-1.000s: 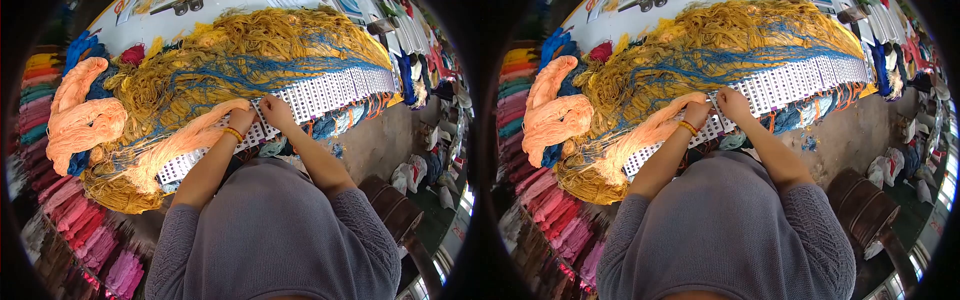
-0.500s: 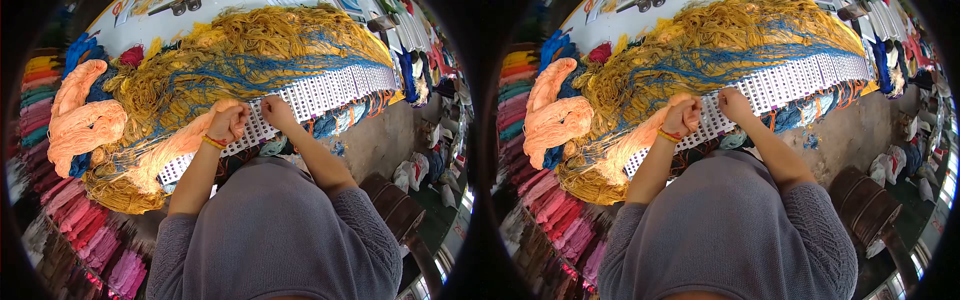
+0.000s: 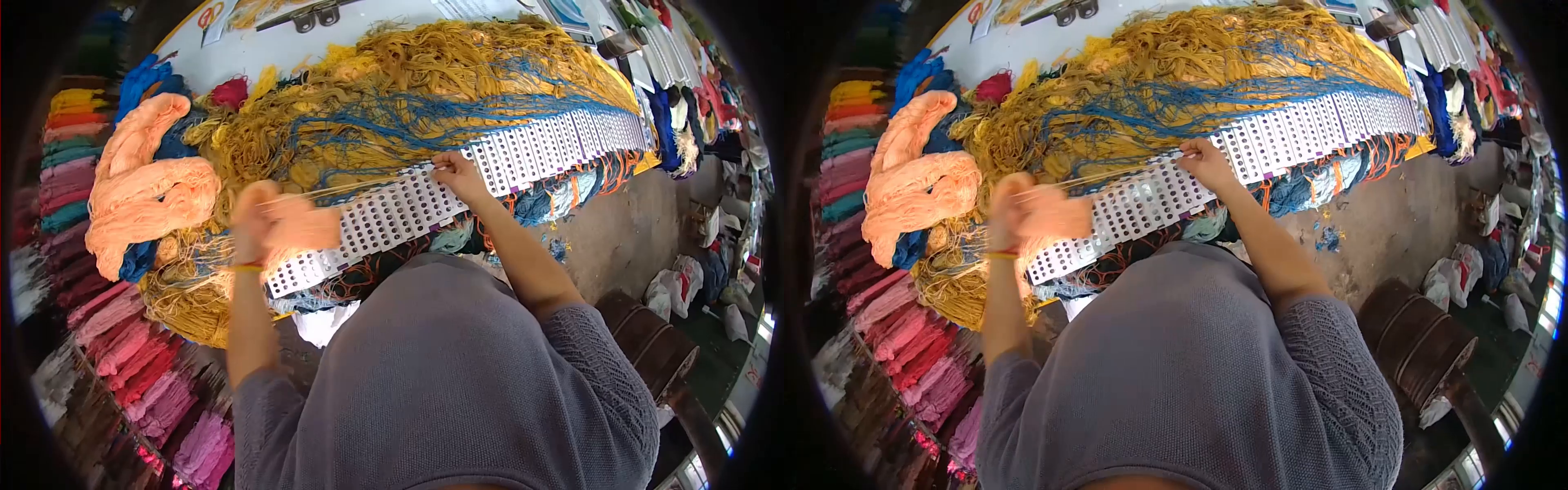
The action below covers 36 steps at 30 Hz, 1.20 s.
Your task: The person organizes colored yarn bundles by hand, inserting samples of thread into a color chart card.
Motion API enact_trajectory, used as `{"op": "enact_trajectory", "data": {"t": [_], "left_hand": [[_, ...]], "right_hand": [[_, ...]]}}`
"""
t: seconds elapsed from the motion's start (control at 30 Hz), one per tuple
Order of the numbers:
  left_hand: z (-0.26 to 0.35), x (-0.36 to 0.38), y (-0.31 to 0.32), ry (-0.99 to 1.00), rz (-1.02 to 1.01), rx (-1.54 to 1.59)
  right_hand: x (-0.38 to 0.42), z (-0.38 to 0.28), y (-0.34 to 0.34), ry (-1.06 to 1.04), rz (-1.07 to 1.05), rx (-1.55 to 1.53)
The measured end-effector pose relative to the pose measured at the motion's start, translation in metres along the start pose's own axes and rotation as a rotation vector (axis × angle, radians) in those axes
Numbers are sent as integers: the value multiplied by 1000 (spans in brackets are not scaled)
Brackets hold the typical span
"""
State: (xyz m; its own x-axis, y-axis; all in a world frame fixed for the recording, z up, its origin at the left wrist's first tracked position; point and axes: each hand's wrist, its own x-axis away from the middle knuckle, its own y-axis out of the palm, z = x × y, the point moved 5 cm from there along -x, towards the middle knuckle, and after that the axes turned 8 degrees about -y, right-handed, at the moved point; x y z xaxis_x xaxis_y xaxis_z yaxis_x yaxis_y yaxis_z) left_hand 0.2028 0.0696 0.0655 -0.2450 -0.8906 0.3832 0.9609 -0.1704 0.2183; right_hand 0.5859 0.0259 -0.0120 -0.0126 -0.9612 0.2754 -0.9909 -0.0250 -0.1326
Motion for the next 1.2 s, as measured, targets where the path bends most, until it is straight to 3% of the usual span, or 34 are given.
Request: {"op": "enact_trajectory", "data": {"t": [0.07, 0.1, 0.13, 0.17, 0.2, 0.23, 0.27, 0.3, 0.33, 0.37, 0.4, 0.43, 0.47, 0.57, 0.73, 0.9, 0.97, 1.0, 1.07, 1.2], "left_hand": [[56, 54, -58, -28, 597, 122], [65, 75, -117, -35, 555, 115], [81, 95, -153, 96, 632, -4], [93, 118, -183, 31, 633, 33], [111, 139, -196, 108, 707, 50], [132, 153, -198, 97, 568, 28], [150, 173, -207, 20, 665, 83], [170, 188, -194, 86, 821, 237], [184, 200, -233, 133, 456, 148], [207, 218, -215, 120, 556, 221], [229, 227, -218, 110, 227, 235], [251, 247, -237, 184, 380, 251], [277, 263, -244, 202, 353, 252], [350, 315, -264, 418, 553, 226], [443, 343, -182, 573, 386, -28], [481, 341, -75, 708, 372, -296], [499, 334, -53, 647, 371, -329], [504, 334, -47, 704, 533, -46], [509, 325, -20, 564, 310, -42], [501, 279, 31, 542, 196, 12]], "right_hand": [[1, -4, 1, 33, 6, 10], [1, -7, 1, 33, -3, -18], [1, -7, 1, 37, 7, -28], [0, -8, 1, 50, 13, -12], [-2, -4, 1, 39, 20, 35], [-2, -4, 2, 20, 68, 30], [-4, -2, 4, -21, 67, 65], [-5, -3, 7, -31, 49, 107], [-8, 4, 10, -63, 21, 55], [-7, 1, 13, -78, 55, 48], [-7, 4, 16, -38, 38, 109], [-3, -3, 21, -51, 40, 152], [2, -12, 26, -65, 45, 194], [4, -11, 32, -132, 57, 323], [16, -13, 42, -234, 126, 321], [48, -32, 52, -222, 157, 400], [46, -24, 49, -251, 127, 363], [46, -20, 47, -249, 122, 333], [45, -19, 42, -247, 115, 354], [42, -15, 20, -291, 57, 305]]}}
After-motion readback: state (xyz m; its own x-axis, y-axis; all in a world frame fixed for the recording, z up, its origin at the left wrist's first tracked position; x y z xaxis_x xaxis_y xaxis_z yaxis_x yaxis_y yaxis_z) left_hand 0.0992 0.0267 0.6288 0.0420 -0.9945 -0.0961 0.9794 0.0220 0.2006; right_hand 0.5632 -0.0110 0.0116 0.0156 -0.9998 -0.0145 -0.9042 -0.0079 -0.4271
